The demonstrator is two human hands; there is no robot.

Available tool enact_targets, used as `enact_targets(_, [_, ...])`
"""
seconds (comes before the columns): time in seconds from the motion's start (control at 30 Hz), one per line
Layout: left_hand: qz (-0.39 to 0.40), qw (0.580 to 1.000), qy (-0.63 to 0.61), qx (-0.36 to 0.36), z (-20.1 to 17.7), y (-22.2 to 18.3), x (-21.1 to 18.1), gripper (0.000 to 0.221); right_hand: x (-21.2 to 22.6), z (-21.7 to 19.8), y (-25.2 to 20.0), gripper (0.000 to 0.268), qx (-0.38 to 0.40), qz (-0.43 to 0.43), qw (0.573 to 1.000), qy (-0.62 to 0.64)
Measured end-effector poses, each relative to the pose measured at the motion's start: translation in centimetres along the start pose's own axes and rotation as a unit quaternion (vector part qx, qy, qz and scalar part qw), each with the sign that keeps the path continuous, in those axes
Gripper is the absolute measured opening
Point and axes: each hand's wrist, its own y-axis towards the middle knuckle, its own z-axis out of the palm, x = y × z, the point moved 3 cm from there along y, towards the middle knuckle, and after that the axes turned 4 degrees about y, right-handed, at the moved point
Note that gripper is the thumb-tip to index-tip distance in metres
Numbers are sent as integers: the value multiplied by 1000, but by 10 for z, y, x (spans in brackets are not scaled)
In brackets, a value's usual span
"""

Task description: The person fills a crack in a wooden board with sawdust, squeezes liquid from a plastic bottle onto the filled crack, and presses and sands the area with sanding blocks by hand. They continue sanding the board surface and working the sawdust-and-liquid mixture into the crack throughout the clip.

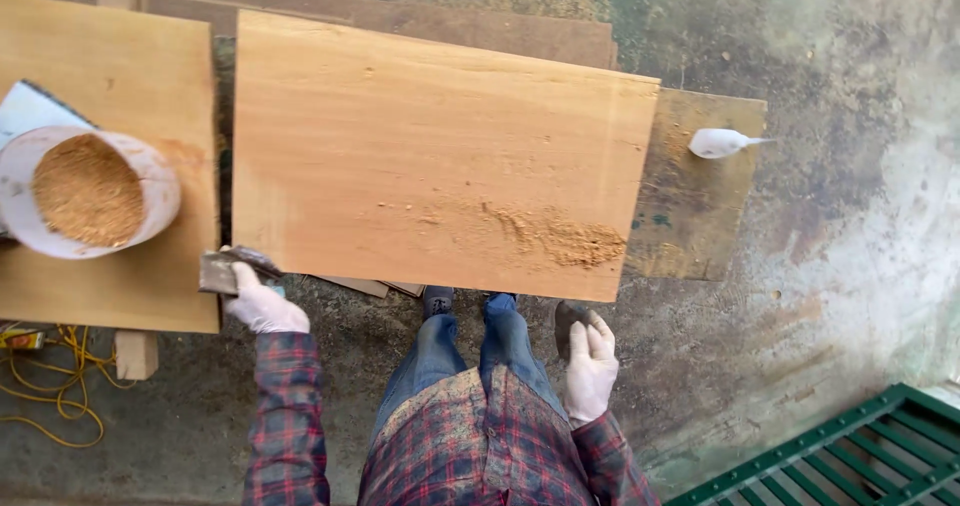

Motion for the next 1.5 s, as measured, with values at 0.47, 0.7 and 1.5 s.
enact_targets(0.47, [94,988,124,-27,-13,-52,-3,42,-14,-64,95,27,45,231,896,377])
enact_targets(0.7, [202,954,221,9,-7,-115,-26,33,24,-147,148,24,83,160,977,115])
enact_targets(1.5, [537,671,388,331,215,-490,87,56,37,-87,241,20,200,128,969,66])
